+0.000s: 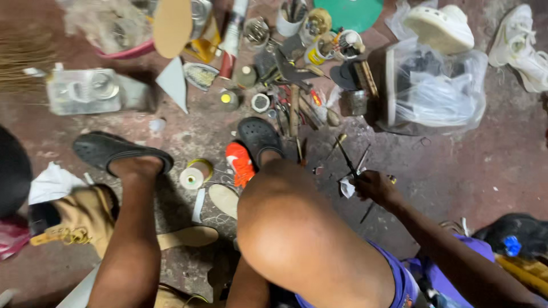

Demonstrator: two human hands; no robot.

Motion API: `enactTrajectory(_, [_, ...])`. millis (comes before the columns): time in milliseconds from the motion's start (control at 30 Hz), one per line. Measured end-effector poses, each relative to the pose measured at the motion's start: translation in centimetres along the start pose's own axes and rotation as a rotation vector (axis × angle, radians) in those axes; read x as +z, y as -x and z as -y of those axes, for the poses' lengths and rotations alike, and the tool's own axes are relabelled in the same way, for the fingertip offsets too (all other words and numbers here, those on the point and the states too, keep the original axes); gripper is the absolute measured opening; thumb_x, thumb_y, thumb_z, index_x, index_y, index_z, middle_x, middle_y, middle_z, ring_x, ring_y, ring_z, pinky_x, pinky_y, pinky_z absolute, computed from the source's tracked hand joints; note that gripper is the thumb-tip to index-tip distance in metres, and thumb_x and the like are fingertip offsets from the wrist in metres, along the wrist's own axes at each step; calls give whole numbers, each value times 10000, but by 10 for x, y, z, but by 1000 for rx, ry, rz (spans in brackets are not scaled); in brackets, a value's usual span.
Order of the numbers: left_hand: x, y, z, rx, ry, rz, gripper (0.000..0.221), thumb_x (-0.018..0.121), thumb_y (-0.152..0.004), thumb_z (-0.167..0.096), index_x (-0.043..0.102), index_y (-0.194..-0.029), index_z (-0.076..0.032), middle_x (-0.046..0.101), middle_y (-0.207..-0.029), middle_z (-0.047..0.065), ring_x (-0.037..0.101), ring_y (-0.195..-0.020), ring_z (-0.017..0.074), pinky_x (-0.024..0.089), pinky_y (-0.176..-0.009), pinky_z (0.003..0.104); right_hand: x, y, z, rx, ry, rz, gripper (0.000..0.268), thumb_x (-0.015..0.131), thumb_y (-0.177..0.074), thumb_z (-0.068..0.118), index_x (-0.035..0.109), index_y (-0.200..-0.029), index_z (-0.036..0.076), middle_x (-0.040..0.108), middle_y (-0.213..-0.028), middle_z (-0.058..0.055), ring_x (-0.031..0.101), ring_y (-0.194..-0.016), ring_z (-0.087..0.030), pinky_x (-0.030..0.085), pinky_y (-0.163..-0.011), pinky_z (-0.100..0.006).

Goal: The person applies glue from a bottle to the sole of an orange track spike and presses it firmly, then uses a needle and thread to sew the sole onto the shoe upper.

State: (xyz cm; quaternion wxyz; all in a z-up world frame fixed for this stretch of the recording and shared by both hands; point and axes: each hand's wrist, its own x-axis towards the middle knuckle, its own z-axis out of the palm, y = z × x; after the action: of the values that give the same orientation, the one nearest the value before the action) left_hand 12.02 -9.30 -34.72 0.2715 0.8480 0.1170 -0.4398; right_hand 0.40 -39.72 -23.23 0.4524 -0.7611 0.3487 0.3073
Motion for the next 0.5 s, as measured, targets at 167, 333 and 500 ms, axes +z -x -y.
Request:
enactTrajectory(167, [7, -14, 17, -113, 68, -7, 387, 676, -964, -342, 658, -1201, -36, 717, -1025, 156, 650, -912, 257, 508, -808, 393, 4, -27, -5, 34, 2, -158, 357, 698, -929, 363, 668, -912, 7, 704, -747, -84, 716, -661, -174, 578, -585, -340])
enactTrajectory(333, [-9, -15, 46, -191, 188, -51, 389, 680, -981, -326, 635, -1197, -5, 714, -959, 152, 643, -838, 232, 500, -750, 372, 22, -78, -6, 61, -37, -303, 398, 769, -879, 328, 609, -1035, 0, 714, -816, -128, 715, -686, -272, 567, -627, -426])
enactTrajectory(500, [-33, 23, 72, -204, 478, -45, 395, 683, -998, -309, 611, -1194, 26, 711, -894, 148, 636, -764, 207, 492, -692, 351, 39, -103, -19, -268, 415, -493, 363, 793, -782, 173, 648, -1098, 73, 672, -1098, -208, 674, -925, -432, 549, -769, -491])
